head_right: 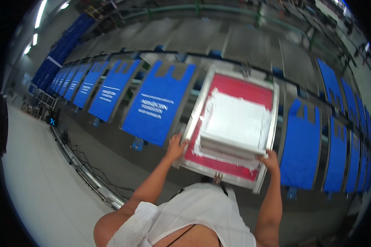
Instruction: Applying ink to a screen and printing onto blue bags on a production line.
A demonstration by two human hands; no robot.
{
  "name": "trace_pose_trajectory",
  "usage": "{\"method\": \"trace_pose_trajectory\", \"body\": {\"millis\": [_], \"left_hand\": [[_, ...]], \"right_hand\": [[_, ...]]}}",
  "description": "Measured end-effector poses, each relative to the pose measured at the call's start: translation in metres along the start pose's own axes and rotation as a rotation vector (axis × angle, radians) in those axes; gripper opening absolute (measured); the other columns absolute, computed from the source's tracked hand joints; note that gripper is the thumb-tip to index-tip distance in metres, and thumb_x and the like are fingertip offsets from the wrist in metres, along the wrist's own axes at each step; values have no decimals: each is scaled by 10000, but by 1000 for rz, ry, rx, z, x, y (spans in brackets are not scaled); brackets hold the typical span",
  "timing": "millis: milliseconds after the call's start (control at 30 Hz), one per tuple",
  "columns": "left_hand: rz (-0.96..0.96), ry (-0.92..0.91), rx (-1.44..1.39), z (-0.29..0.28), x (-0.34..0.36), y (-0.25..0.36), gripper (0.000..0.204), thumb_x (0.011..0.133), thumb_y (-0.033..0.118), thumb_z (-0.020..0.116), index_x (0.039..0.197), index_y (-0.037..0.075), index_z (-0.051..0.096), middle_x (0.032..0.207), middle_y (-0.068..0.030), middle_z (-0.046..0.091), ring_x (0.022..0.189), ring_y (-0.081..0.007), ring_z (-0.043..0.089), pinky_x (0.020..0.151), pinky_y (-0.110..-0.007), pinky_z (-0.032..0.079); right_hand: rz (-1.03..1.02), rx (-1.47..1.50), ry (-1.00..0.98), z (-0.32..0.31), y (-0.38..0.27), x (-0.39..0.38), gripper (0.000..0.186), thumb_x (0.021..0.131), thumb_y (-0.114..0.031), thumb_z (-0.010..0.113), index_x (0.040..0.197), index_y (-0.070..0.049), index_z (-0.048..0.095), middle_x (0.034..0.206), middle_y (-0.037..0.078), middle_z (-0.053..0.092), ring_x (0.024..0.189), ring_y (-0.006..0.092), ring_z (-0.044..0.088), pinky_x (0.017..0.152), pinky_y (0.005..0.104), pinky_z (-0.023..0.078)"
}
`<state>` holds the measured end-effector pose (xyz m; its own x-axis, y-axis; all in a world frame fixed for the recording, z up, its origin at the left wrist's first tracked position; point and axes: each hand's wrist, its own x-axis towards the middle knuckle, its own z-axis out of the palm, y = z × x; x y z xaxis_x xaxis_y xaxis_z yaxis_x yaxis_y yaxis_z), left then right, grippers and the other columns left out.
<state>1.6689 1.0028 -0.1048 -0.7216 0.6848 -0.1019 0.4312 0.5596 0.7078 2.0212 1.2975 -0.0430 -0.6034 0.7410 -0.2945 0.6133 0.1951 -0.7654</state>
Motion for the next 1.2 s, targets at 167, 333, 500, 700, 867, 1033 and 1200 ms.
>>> {"method": "trace_pose_trajectory", "body": {"millis": [167, 333, 500, 700, 867, 1033, 1200], "left_hand": [[324, 265, -27, -41, -44, 44, 461, 814, 296, 648, 1154, 7, 534, 1114, -169, 508, 1014, -369, 474, 878, -441, 387], [383, 222, -88, -46, -66, 64, 400, 799, 243, 657, 1118, 20, 562, 1082, -152, 519, 993, -345, 496, 861, -414, 409], [402, 176, -99, -44, -70, 59, 372, 799, 227, 647, 1103, 26, 572, 1063, -139, 531, 983, -325, 504, 860, -405, 419], [385, 225, -106, -43, -87, 58, 344, 802, 212, 637, 1097, 42, 587, 1038, -139, 543, 959, -325, 515, 851, -405, 426], [261, 232, -106, -33, -112, 57, 197, 793, 144, 642, 954, 34, 614, 917, -126, 580, 910, -286, 569, 789, -371, 457], [164, 212, -176, -8, -142, 76, 90, 779, 56, 600, 859, 14, 589, 791, -128, 588, 704, -259, 607, 636, -344, 488], [152, 152, -261, 5, -177, 109, 95, 785, 88, 627, 823, 12, 585, 750, -128, 603, 675, -255, 612, 616, -348, 486]], "right_hand": [[-110, -222, -26, 0, -40, -32, 323, 567, -123, 759, 841, 9, 651, 764, 143, 658, 729, 218, 638, 683, 336, 488], [-45, -496, -51, 12, -92, -57, 309, 599, -157, 689, 882, -37, 659, 843, 168, 664, 825, 355, 622, 820, 470, 467], [-33, -678, 6, 25, -83, -61, 322, 621, -164, 693, 935, -99, 668, 883, 140, 668, 955, 364, 588, 963, 709, 205], [-53, -682, 23, 23, -70, -55, 358, 621, -158, 695, 972, -95, 660, 867, 161, 666, 950, 384, 591, 971, 680, 226], [-83, -706, -27, 21, -71, -52, 363, 626, -177, 688, 977, -93, 656, 883, 162, 669, 941, 377, 604, 932, 644, 277], [-125, -714, -113, 23, -76, -58, 388, 662, -187, 681, 1033, -81, 642, 928, 174, 648, 1011, 352, 568, 953, 672, 258], [-149, -715, -126, 22, -78, -64, 371, 653, -158, 666, 1013, -73, 639, 920, 154, 653, 995, 337, 570, 961, 666, 259]]}}
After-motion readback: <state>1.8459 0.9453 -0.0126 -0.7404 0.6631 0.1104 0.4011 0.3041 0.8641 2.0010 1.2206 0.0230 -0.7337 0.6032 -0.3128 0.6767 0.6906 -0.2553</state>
